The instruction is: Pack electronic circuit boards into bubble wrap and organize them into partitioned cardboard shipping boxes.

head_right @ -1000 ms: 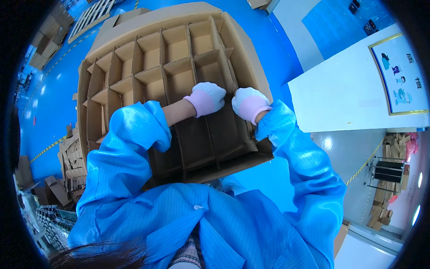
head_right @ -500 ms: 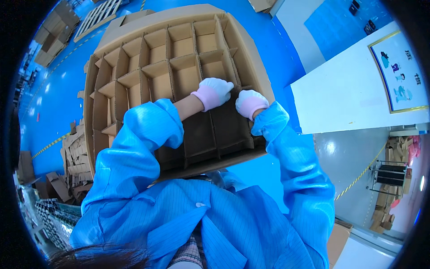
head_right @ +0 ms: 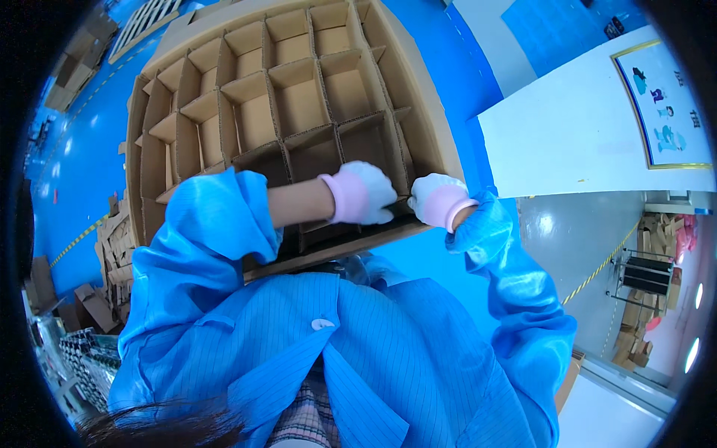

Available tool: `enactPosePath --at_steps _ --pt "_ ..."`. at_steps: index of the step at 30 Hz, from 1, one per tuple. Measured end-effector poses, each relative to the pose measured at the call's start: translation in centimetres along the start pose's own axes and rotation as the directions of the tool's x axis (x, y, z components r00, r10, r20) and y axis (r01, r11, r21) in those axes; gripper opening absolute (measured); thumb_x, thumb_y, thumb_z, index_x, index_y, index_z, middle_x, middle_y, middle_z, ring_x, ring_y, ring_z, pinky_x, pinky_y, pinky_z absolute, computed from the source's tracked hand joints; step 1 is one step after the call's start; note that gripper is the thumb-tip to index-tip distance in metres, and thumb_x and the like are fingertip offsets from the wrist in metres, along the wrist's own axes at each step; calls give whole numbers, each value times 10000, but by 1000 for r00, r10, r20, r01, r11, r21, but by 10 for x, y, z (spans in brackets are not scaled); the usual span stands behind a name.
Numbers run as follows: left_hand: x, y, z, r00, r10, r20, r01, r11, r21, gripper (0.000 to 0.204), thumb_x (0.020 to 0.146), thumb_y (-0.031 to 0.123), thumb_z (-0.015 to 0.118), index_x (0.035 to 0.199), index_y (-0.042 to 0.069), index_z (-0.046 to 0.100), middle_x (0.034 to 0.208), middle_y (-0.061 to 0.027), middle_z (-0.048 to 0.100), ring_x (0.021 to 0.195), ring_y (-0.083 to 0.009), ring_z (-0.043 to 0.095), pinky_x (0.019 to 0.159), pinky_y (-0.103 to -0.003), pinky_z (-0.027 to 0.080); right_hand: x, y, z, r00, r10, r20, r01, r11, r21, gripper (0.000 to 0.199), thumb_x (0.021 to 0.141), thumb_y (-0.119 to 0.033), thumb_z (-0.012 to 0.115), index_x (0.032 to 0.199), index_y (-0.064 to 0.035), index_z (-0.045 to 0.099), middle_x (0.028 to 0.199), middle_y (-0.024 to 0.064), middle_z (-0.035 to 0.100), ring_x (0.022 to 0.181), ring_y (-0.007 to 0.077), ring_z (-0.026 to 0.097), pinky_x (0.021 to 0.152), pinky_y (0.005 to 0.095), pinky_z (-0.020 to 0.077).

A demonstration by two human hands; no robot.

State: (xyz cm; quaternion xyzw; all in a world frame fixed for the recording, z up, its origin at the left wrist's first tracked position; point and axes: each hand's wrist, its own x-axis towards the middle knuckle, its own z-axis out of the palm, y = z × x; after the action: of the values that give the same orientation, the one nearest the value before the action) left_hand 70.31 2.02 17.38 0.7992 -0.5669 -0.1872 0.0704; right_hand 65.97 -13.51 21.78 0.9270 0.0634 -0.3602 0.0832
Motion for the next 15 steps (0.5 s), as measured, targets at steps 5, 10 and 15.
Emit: enactPosePath --at_steps 5,10,15 --pt "-21 -3 1 994 -105 -28 105 994 13 345 796 340 513 791 19 638 776 -121 625 722 -311 581 649 -398 474 4 -6 -26 1000 -14 -25 13 998 -68 305 858 -281 491 844 -31 663 803 147 651 755 343 611 681 409 491" --pt "-99 -25 -28 890 -134 -436 192 977 90 309 799 325 512 854 45 632 888 -131 578 838 -295 517 765 -384 425 69 -2 -79 723 50 -689 34 994 107 353 888 -354 467 918 -26 596 793 158 633 737 360 599 662 422 485" --pt "-203 -57 -23 656 -391 -646 514 858 3 298 737 268 548 898 19 573 951 -142 539 841 -317 509 764 -394 428 185 -13 -132 524 137 -841 -54 990 127 449 906 -432 411 1021 -26 565 940 228 602 778 397 596 717 436 501"
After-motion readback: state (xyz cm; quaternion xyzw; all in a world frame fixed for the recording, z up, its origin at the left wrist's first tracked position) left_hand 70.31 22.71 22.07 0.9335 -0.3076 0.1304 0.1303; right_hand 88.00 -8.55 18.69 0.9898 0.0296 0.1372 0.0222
